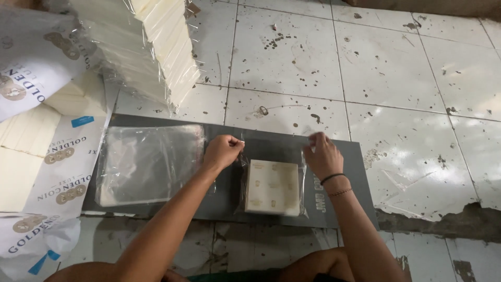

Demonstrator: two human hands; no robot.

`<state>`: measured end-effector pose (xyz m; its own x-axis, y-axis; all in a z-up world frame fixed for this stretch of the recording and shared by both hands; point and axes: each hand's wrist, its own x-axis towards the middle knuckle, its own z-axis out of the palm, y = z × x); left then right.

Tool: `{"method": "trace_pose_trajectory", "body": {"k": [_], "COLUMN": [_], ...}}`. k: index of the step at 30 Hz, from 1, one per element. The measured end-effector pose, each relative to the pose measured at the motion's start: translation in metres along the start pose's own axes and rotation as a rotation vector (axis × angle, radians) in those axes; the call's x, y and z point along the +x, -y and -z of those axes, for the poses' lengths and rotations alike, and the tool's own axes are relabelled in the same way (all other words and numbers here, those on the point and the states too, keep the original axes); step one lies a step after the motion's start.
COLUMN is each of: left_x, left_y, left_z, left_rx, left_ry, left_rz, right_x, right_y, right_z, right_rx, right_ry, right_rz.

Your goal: Packaging stacks of cards into plastic bags and organizing paper components on the floor.

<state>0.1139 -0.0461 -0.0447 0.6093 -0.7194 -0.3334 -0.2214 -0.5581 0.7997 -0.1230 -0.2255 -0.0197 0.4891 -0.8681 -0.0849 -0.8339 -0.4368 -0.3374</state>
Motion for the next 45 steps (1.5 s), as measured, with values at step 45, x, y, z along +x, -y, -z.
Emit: {"method": "trace_pose_trajectory", "body": {"k": [45], "left_x": [-0.025], "left_y": [-0.048], "left_z": [0.023], "left_rx": [-0.114], "left_ry": [0.167], "left_rz": [0.097], "right_x": [0.013], "right_y": [-0.190], "right_z": [0.064], "right_rx": [0.219], "right_ry": [-0.569], "right_rz": [0.413]}}
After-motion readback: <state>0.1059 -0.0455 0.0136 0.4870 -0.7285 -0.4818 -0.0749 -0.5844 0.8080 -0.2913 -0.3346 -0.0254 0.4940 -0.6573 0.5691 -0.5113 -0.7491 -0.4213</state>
